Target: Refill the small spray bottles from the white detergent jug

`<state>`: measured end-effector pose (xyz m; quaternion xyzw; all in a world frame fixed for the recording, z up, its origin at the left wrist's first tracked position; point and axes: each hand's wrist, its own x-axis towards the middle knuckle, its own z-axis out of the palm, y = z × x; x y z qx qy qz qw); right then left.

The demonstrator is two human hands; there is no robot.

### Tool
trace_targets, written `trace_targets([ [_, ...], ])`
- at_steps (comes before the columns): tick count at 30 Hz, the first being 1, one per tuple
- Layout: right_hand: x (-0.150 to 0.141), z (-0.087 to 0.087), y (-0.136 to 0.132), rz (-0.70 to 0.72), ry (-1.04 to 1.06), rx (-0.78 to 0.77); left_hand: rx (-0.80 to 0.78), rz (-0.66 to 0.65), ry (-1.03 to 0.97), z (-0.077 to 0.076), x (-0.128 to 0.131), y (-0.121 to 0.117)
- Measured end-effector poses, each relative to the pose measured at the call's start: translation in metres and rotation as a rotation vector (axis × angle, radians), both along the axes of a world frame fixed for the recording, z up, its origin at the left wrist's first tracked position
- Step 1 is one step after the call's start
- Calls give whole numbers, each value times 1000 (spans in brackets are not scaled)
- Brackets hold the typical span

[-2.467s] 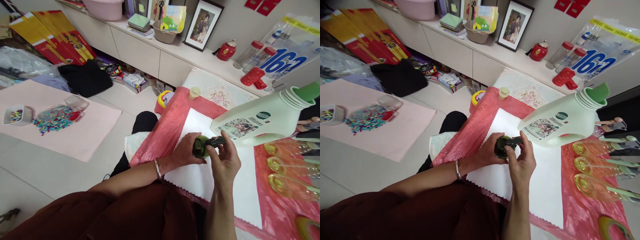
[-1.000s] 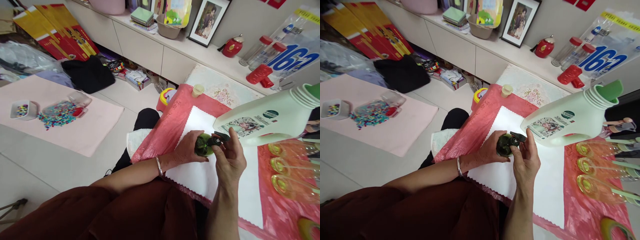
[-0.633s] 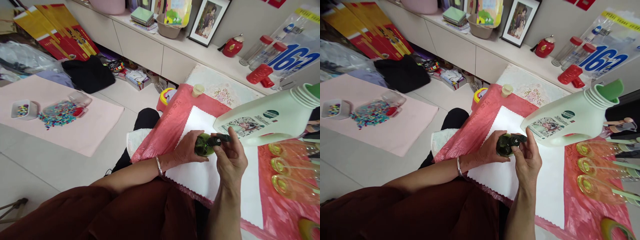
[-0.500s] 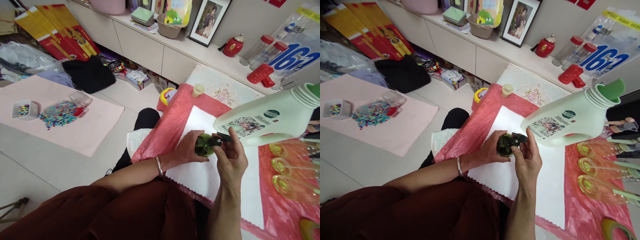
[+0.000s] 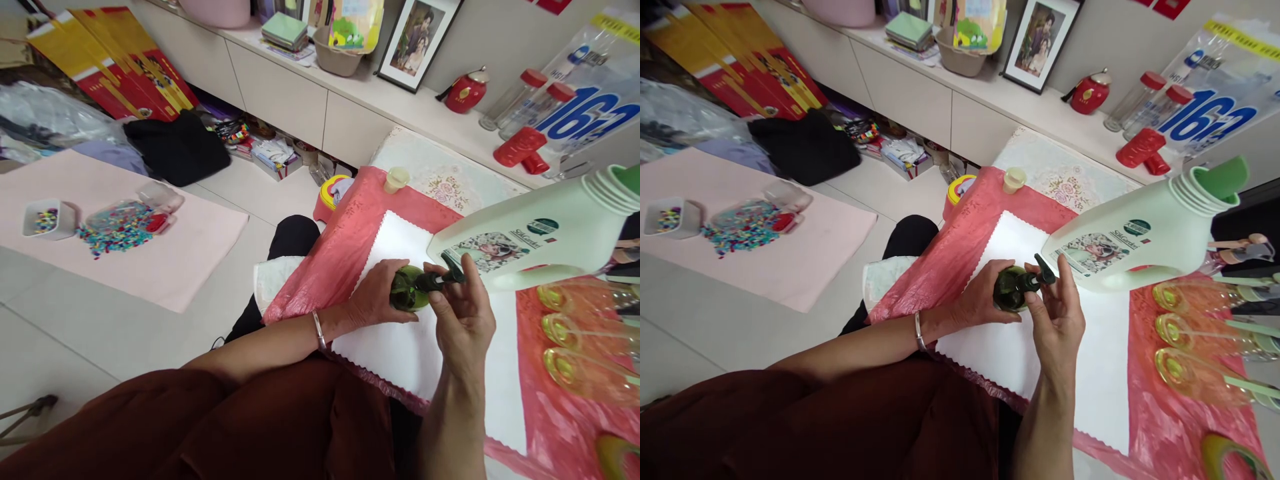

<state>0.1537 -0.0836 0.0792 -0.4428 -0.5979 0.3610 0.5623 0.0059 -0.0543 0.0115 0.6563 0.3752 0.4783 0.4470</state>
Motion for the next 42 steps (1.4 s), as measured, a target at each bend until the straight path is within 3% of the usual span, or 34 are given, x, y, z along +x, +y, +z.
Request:
trace_targets([
  [17,6,-3,-1,-113,-242,-21,-23,-3,8,1,0,1],
  [28,-3,-3,1,-72,-48,10,5,-3,1,-1,1,0],
  [34,-7,-7,3,-170,-43,48,12,8,3,0,0,1],
  [42,5,-1,1,-68,-78,-83,-11,-9,-13,3,0,0],
])
